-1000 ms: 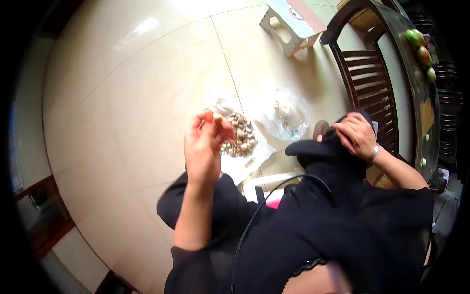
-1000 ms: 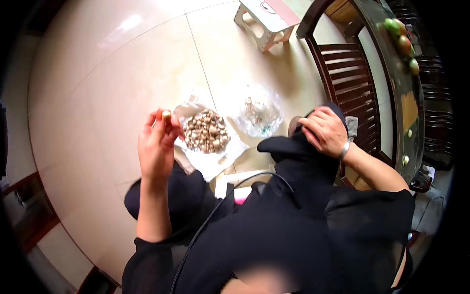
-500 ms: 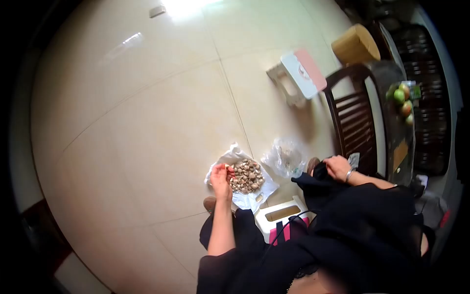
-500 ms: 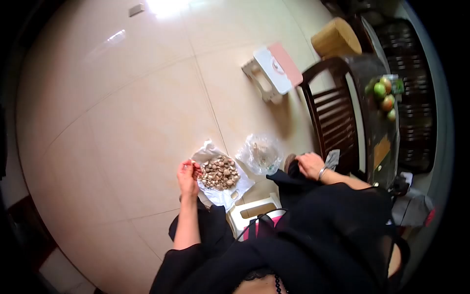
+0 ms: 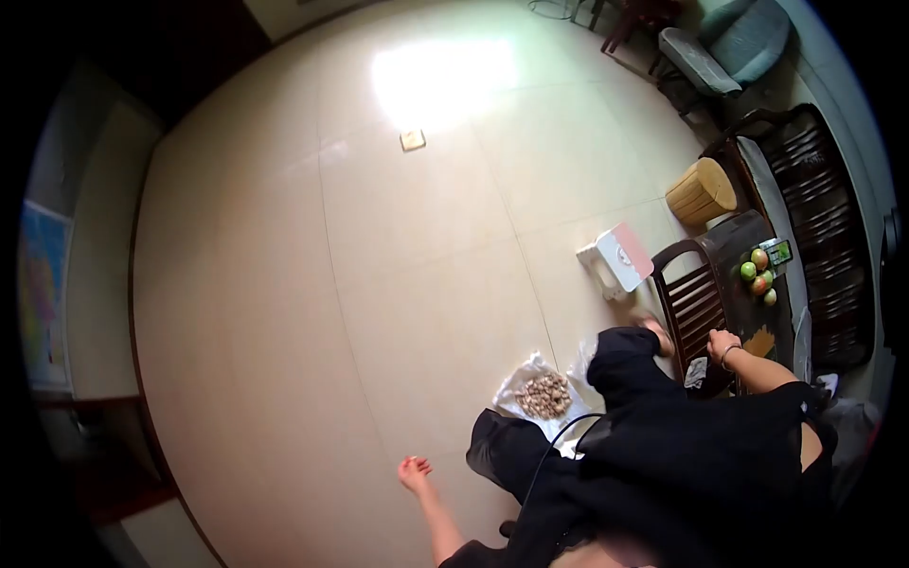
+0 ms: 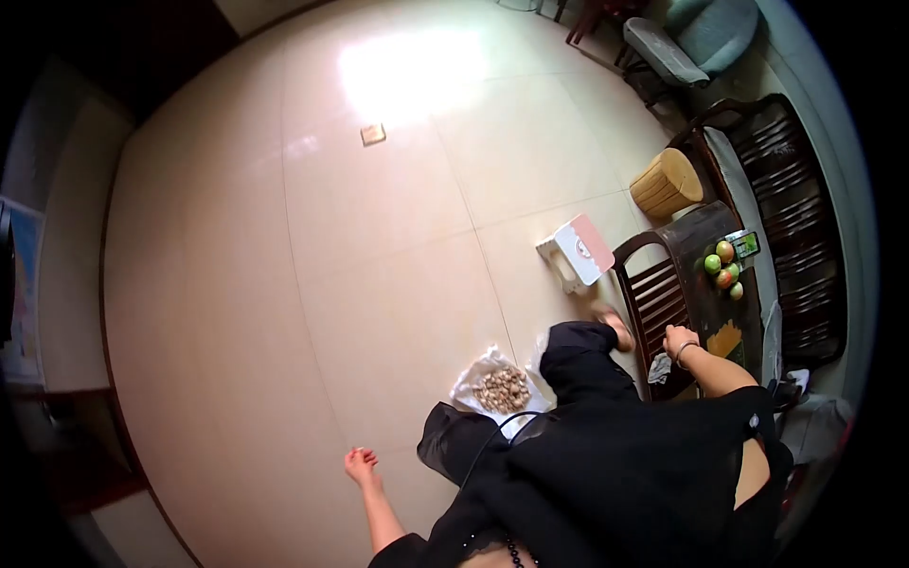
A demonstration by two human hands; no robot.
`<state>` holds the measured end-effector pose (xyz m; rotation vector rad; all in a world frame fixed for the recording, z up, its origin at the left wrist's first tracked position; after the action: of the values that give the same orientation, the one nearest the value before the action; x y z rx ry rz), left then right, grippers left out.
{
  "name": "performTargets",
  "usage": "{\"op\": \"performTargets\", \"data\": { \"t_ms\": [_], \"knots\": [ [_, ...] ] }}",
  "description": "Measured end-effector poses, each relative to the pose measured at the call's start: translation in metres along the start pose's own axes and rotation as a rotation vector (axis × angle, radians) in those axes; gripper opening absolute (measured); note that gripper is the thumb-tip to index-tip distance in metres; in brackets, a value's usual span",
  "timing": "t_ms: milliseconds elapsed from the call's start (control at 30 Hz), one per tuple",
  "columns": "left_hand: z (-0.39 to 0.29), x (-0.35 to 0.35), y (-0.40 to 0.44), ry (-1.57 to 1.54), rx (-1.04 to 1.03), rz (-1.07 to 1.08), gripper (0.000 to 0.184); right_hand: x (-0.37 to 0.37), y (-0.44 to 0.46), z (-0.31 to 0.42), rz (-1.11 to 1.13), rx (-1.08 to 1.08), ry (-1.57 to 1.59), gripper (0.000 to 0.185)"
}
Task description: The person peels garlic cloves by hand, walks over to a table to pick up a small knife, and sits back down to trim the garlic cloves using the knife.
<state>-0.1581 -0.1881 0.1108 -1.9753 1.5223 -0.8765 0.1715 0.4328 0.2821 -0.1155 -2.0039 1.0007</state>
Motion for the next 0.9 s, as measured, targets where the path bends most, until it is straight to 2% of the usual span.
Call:
{"op": "performTargets", "data": {
  "t_ms": [100, 133, 267, 333, 367, 400, 433, 467, 500, 567, 667, 767, 833, 900],
  "knots": [
    [-0.089, -0.03, -0.009, 0.017, -0.04, -0.018, 0.011, 0.028, 0.02, -0.018, 0.073, -0.085, 0.095, 0.026],
    [-0.113, -0.04, -0.01, 0.018, -0.069, -0.01, 0.011, 0.035, 0.036, -0.021, 0.192, -0.119, 0.112, 0.03],
    [-0.145, -0.087, -0.033, 0.114, -0.017, -0.102, 0.012, 0.074, 0.142, -0.033, 0.369, 0.049, 0.236, 0.033],
    [-0.163, -0.121, -0.036, 0.171, -0.013, -0.136, 0.011, 0.112, 0.2, -0.038, 0.039, 0.037, 0.387, 0.027],
    [-0.158, -0.121, -0.043, 0.227, 0.004, -0.134, 0.01, 0.137, 0.216, -0.036, -0.041, 0.089, 0.449, 0.025],
    [-0.142, -0.107, -0.019, 0.262, -0.083, 0.01, 0.008, 0.164, 0.237, -0.033, -0.137, 0.141, 0.517, 0.024],
    [-0.154, -0.127, -0.034, 0.489, -0.081, -0.135, 0.012, 0.183, 0.267, -0.032, -0.199, 0.185, 0.581, 0.021],
    [-0.132, -0.118, -0.011, 0.511, 0.037, -0.098, 0.013, 0.198, 0.287, -0.028, -0.256, 0.232, 0.64, 0.019],
    [-0.112, -0.11, 0.009, 0.538, 0.154, -0.059, 0.015, 0.21, 0.298, -0.025, -0.257, 0.221, 0.655, 0.019],
    [-0.132, -0.128, -0.004, 0.645, 0.25, -0.082, 0.016, 0.256, 0.309, -0.012, -0.291, 0.174, 1.105, 0.012],
    [-0.172, -0.165, 0.012, 0.67, 0.35, -0.115, 0.018, 0.285, 0.331, 0.011, -0.182, 0.143, 1.198, 0.006],
    [-0.248, -0.198, 0.069, 0.65, 0.371, -0.153, 0.021, 0.306, 0.343, 0.029, -0.096, 0.027, 1.198, 0.008],
    [-0.319, -0.228, 0.124, 0.612, 0.346, -0.183, 0.023, 0.322, 0.356, 0.055, -0.074, -0.056, 1.222, 0.011],
    [-0.404, -0.273, 0.192, 0.55, 0.273, -0.232, 0.025, 0.324, 0.347, 0.067, 0.016, -0.157, 1.091, 0.018]
  ]
}}
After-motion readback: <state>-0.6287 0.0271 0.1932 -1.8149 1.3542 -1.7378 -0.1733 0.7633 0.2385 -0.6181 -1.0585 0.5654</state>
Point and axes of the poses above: each hand's wrist, its own y-axis towards the middle knuckle, its own x-axis out of the back of the hand, z = x × y, the point moved 4 cm from there along y, towards the middle knuckle, and after that the axes turned 7 degrees about x, right-handed, at the moved point
